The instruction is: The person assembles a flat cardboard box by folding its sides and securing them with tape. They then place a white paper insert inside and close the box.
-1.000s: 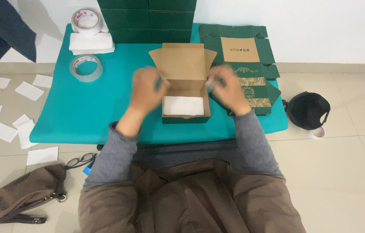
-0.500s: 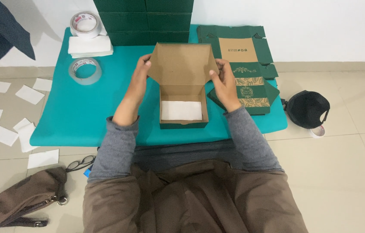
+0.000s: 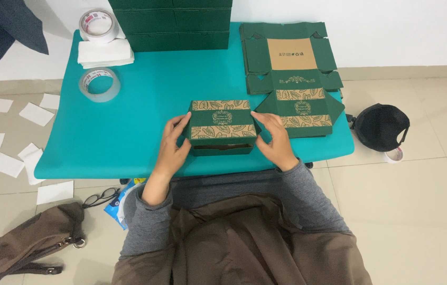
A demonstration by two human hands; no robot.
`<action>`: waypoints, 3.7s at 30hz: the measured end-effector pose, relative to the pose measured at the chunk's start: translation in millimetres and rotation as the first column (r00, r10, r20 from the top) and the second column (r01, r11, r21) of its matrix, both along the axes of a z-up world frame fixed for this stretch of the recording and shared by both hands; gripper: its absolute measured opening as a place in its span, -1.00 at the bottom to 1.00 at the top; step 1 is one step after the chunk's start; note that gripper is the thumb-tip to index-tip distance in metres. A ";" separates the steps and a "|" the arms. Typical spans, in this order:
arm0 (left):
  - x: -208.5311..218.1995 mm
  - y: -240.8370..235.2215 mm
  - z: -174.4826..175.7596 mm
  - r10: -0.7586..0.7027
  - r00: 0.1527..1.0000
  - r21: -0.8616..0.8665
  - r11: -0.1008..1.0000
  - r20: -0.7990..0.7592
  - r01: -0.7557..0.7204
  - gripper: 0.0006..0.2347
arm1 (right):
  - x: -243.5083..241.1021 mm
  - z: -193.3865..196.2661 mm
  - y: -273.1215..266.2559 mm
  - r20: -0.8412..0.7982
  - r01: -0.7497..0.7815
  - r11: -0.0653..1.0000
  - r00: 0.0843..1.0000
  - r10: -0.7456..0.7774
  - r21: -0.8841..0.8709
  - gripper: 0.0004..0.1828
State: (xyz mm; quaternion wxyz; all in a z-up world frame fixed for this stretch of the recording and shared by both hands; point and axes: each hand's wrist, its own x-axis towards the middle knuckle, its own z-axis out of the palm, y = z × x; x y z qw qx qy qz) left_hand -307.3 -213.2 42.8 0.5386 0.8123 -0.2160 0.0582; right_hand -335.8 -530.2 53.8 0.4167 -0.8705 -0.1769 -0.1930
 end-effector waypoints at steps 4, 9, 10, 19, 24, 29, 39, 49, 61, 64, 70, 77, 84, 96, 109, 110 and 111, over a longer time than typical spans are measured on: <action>1.4 -0.2 -11.8 0.004 1.000 -0.013 1.000 -0.021 -0.004 -0.38 | 1.2 -12.3 -3.0 -0.021 -0.003 0.999 1.000 0.004 0.045 -0.25; -3.0 -6.8 13.6 0.007 0.996 -0.056 0.998 -0.092 -0.012 -0.43 | 4.3 -4.8 -1.7 -0.093 -0.092 0.967 0.989 0.117 0.238 -0.23; -2.3 -7.1 17.2 0.004 0.996 -0.055 0.998 -0.091 -0.009 -0.43 | 5.5 -1.7 -0.2 -0.092 -0.089 0.967 0.989 0.114 0.239 -0.23; -2.3 -11.4 25.5 0.038 0.995 -0.074 0.996 -0.091 -0.045 -0.54 | 7.4 10.6 0.9 -0.215 -0.041 0.929 0.968 0.128 0.367 -0.31; -5.4 -12.8 18.7 0.038 0.991 -0.109 0.993 -0.125 -0.052 -0.53 | 0.0 10.6 2.4 -0.274 -0.024 0.922 0.952 0.139 0.386 -0.25; -7.0 -10.7 19.2 0.022 0.994 -0.109 0.994 -0.104 -0.033 -0.53 | -0.2 8.7 0.3 -0.302 -0.028 0.925 0.941 0.152 0.378 -0.25; -8.1 -7.9 11.7 0.014 0.993 -0.100 0.995 -0.116 -0.026 -0.43 | -5.8 19.8 -1.8 -0.279 -0.116 0.959 0.941 0.190 0.259 -0.22; -12.8 10.8 20.2 -0.152 0.969 -0.078 0.987 -0.195 0.139 -0.45 | -8.1 9.1 -11.1 -0.232 -0.209 0.957 0.939 0.253 0.200 -0.23; -17.6 8.4 25.1 -0.099 0.986 -0.001 0.995 -0.135 0.100 -0.54 | -21.7 15.3 5.7 -0.136 -0.164 0.968 0.972 0.192 0.190 -0.48; -19.4 8.3 27.7 -0.111 0.984 -0.009 0.994 -0.140 0.111 -0.55 | -23.6 16.8 8.6 -0.121 -0.147 0.974 0.978 0.169 0.173 -0.51; -21.3 6.7 27.2 -0.101 0.987 0.008 0.995 -0.128 0.103 -0.56 | -27.6 19.3 12.1 -0.077 -0.137 0.984 0.986 0.147 0.116 -0.55; -22.7 3.6 27.8 -0.113 0.993 0.030 0.993 -0.041 0.114 -0.62 | -27.4 11.6 14.7 0.026 -0.126 0.989 0.992 0.124 0.081 -0.61; -24.2 0.3 23.0 -0.082 0.996 0.098 0.992 -0.024 0.084 -0.60 | -29.0 5.3 15.0 0.023 -0.110 0.994 0.994 0.110 0.008 -0.53; -17.3 -7.1 -5.6 -0.089 0.956 0.259 0.966 0.281 0.013 -0.60 | -28.3 1.5 15.3 0.076 -0.069 0.986 0.994 0.081 -0.150 -0.38; -19.9 -12.4 -4.4 -0.071 0.965 0.206 0.978 0.252 0.018 -0.61 | -37.9 -5.6 23.0 0.143 -0.050 0.999 0.988 0.050 -0.001 -0.40; -19.4 -12.1 -6.3 -0.074 0.963 0.204 0.979 0.260 0.020 -0.61 | -39.2 -10.4 21.6 0.142 -0.009 0.998 0.990 0.001 0.057 -0.48; -18.9 -11.9 -8.2 -0.076 0.960 0.202 0.979 0.268 0.021 -0.60 | -40.3 -15.3 20.2 0.139 0.032 0.993 0.989 -0.048 0.115 -0.55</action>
